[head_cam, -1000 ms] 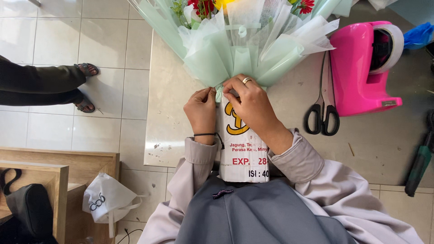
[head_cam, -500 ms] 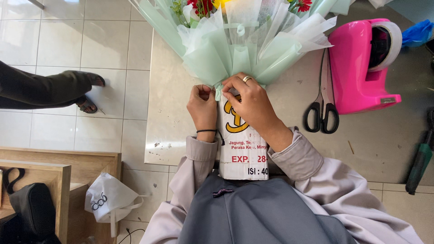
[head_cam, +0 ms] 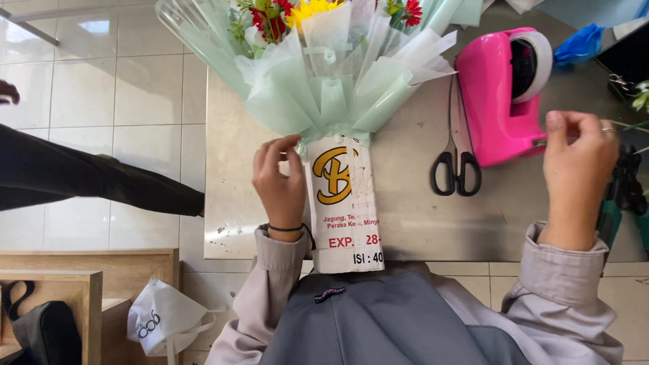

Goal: The person wraps a flower bouquet by cutting small strips of tissue paper using shears and taping them around the base of the stems.

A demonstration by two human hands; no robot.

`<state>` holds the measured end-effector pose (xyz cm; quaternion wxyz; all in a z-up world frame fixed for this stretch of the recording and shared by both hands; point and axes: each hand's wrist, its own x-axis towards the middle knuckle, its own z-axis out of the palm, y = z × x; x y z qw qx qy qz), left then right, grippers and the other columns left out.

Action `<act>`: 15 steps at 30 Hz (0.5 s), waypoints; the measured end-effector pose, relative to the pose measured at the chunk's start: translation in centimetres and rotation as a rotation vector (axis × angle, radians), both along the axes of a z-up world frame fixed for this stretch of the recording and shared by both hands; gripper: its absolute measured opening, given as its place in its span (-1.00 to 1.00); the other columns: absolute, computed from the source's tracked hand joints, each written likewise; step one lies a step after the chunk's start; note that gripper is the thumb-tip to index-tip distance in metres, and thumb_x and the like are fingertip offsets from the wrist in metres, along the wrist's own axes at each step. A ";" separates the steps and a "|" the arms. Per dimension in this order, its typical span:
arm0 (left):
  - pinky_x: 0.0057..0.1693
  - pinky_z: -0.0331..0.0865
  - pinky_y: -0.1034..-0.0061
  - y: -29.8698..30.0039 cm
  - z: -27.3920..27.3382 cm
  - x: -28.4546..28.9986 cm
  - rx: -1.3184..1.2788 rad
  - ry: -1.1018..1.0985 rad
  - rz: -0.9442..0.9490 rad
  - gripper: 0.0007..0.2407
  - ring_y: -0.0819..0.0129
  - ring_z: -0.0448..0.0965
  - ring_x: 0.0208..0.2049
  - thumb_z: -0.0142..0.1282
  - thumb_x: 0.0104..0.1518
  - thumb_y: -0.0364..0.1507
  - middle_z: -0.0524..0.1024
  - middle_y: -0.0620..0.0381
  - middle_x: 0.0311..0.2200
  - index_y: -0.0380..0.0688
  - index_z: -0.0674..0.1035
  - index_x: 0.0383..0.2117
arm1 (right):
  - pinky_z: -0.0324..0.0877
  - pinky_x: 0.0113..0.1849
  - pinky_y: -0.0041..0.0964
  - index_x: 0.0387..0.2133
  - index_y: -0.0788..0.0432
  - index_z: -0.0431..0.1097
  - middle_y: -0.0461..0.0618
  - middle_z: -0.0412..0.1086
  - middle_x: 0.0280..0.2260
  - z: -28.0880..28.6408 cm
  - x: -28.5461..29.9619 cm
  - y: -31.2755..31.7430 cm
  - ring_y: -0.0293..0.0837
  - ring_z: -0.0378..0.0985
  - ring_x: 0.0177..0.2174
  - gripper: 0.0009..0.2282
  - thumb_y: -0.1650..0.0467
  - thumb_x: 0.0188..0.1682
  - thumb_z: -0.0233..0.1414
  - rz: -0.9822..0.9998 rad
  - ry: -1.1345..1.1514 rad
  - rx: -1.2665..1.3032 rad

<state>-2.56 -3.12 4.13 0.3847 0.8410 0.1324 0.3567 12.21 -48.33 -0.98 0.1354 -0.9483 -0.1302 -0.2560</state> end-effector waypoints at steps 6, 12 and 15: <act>0.09 0.43 0.30 -4.8 0.1 1.3 0.072 0.056 -0.253 -0.75 0.15 0.52 -0.12 -0.02 0.15 -0.68 0.56 0.05 -0.20 -0.21 0.63 -0.11 | 0.34 -0.13 -0.01 -0.22 0.21 0.59 0.16 0.48 -0.27 -2.9 1.5 0.3 0.14 0.56 -0.18 -0.69 0.20 0.37 0.20 -0.111 0.212 0.312; 0.21 0.42 0.19 -4.2 -0.9 1.8 0.231 0.085 -0.210 -0.66 0.03 0.49 -0.01 -0.15 0.10 -0.75 0.53 -0.03 -0.05 -0.30 0.57 -0.02 | 0.32 -0.16 -0.38 -0.31 0.06 0.60 -0.14 0.50 -0.32 0.9 2.0 4.0 -0.34 0.46 -0.24 -0.86 0.29 0.16 0.28 -0.113 0.419 0.778; 0.22 0.42 0.22 -3.6 -1.7 2.0 0.222 0.126 -0.197 -0.53 0.06 0.51 0.01 -0.20 0.06 -0.78 0.55 -0.01 -0.05 -0.21 0.51 0.12 | 0.42 -0.17 -0.65 -0.28 0.07 0.54 -0.22 0.54 -0.28 1.4 1.1 3.2 -0.49 0.54 -0.28 -0.89 0.35 0.06 0.31 -0.104 0.459 1.065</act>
